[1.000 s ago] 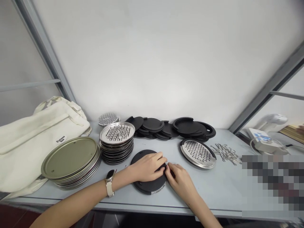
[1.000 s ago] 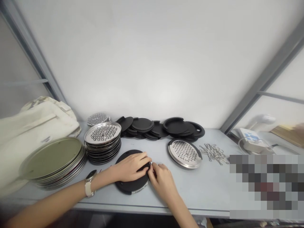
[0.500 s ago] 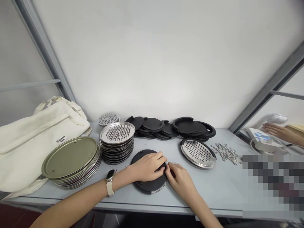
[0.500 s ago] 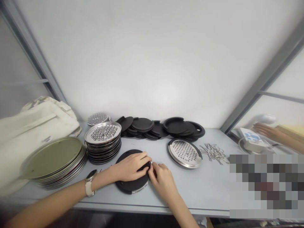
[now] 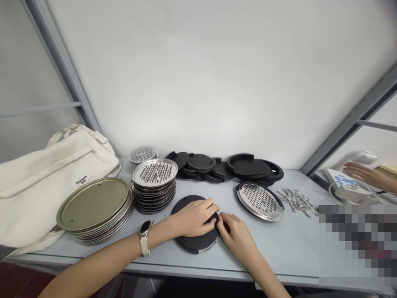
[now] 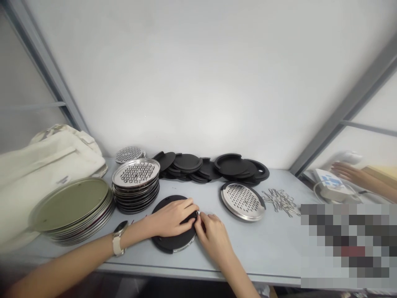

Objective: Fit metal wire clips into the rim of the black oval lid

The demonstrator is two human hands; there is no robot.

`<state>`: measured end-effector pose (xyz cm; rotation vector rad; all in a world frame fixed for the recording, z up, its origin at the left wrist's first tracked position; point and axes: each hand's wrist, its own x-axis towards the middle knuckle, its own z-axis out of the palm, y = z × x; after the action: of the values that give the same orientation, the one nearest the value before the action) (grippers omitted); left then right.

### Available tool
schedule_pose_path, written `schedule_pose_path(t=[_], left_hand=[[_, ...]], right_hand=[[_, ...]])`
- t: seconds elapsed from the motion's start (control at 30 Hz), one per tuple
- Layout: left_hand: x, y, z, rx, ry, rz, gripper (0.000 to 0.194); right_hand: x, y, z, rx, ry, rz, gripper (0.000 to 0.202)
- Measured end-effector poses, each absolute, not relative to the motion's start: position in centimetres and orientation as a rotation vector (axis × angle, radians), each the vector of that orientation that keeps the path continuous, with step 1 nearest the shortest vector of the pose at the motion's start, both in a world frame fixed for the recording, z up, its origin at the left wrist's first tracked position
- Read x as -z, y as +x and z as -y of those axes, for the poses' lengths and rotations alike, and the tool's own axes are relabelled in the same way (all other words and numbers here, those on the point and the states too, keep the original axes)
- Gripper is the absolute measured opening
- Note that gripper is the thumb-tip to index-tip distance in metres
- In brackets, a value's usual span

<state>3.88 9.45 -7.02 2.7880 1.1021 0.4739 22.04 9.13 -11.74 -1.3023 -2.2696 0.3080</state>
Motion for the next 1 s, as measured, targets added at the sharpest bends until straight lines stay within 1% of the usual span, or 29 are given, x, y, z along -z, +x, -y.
schedule_pose_path(t=[1.0], left_hand=[[7.35, 3.80, -9.45, -0.476, 2.808, -1.123, 0.009]], right_hand=[[11.95, 22.10, -9.16, -0.250, -1.287, 2.285, 0.029]])
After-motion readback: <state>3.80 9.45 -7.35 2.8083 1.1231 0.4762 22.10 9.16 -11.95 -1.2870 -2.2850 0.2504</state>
